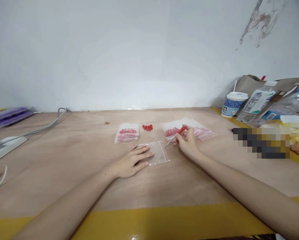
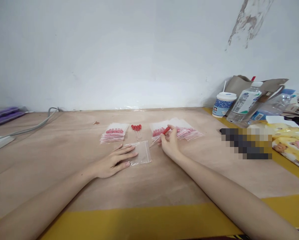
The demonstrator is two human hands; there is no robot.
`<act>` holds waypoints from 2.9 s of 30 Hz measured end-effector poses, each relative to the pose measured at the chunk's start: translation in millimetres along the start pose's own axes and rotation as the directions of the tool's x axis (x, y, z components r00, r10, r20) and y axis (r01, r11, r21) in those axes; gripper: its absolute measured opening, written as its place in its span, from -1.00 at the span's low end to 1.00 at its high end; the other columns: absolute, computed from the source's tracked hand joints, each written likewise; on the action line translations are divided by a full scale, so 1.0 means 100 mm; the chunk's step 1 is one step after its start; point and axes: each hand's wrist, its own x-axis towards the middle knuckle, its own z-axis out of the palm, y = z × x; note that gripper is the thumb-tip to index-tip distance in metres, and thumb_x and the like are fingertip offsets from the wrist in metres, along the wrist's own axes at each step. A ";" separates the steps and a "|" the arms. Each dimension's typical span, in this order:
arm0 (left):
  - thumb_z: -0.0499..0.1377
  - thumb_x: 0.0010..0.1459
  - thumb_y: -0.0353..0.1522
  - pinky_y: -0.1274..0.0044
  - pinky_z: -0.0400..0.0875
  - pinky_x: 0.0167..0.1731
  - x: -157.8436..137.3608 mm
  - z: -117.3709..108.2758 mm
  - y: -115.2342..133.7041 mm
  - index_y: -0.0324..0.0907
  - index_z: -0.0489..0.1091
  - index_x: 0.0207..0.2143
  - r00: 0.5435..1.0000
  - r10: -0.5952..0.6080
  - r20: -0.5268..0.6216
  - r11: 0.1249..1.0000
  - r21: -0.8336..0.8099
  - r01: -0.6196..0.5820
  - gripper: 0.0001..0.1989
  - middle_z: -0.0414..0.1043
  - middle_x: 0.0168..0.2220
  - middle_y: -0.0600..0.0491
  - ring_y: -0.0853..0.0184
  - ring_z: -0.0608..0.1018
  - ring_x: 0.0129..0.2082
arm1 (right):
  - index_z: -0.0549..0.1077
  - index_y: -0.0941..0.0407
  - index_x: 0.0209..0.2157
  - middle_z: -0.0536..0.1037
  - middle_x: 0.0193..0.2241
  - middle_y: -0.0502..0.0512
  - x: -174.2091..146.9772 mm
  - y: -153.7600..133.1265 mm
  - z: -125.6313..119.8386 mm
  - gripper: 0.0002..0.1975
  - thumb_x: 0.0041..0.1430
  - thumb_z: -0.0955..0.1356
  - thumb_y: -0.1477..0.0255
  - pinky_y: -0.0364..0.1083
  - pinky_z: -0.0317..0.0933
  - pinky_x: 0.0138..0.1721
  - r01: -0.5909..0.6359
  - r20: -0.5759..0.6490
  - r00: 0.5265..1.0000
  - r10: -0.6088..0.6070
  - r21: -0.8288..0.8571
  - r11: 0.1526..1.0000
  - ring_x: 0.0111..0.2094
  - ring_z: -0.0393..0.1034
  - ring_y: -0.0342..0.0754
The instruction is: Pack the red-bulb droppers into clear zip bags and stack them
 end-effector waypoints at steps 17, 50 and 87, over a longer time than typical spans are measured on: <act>-0.13 0.29 -0.15 0.21 -0.25 0.20 0.00 0.01 0.00 0.02 -0.03 0.21 1.000 -0.015 -0.004 1.000 0.016 0.016 -0.54 -0.08 0.25 0.06 0.26 0.00 0.25 | 0.01 0.04 -0.11 0.27 -0.47 -0.11 -0.04 0.07 0.02 -0.52 -0.04 0.31 0.37 -0.13 0.30 -0.55 0.046 -0.052 0.998 -0.042 0.069 0.997 -0.58 0.32 -0.18; -0.09 0.29 -0.21 0.25 -0.24 0.20 0.00 0.00 0.01 -0.02 -0.23 0.26 0.999 0.030 -0.033 0.999 -0.037 -0.031 -0.45 -0.03 0.24 0.05 0.27 0.03 0.24 | 0.22 0.10 -0.38 0.40 -0.45 -0.07 -0.12 -0.18 -0.12 -0.68 -0.08 0.42 0.32 -0.29 0.00 -0.76 -0.228 0.776 0.611 0.159 -0.019 0.973 -0.68 0.27 -0.30; 0.12 0.13 -0.16 0.44 0.37 -0.19 -0.12 -0.12 -0.10 -0.01 0.13 0.11 0.997 -0.059 -0.051 0.977 -0.210 0.047 -0.49 0.22 0.12 0.03 0.21 0.41 -0.05 | 0.43 0.15 -0.53 0.37 -0.56 -0.02 -0.22 -0.17 -0.02 -0.71 -0.10 0.41 0.19 -0.16 0.15 -0.43 0.043 0.694 0.715 0.086 -0.166 0.985 -0.49 0.23 -0.18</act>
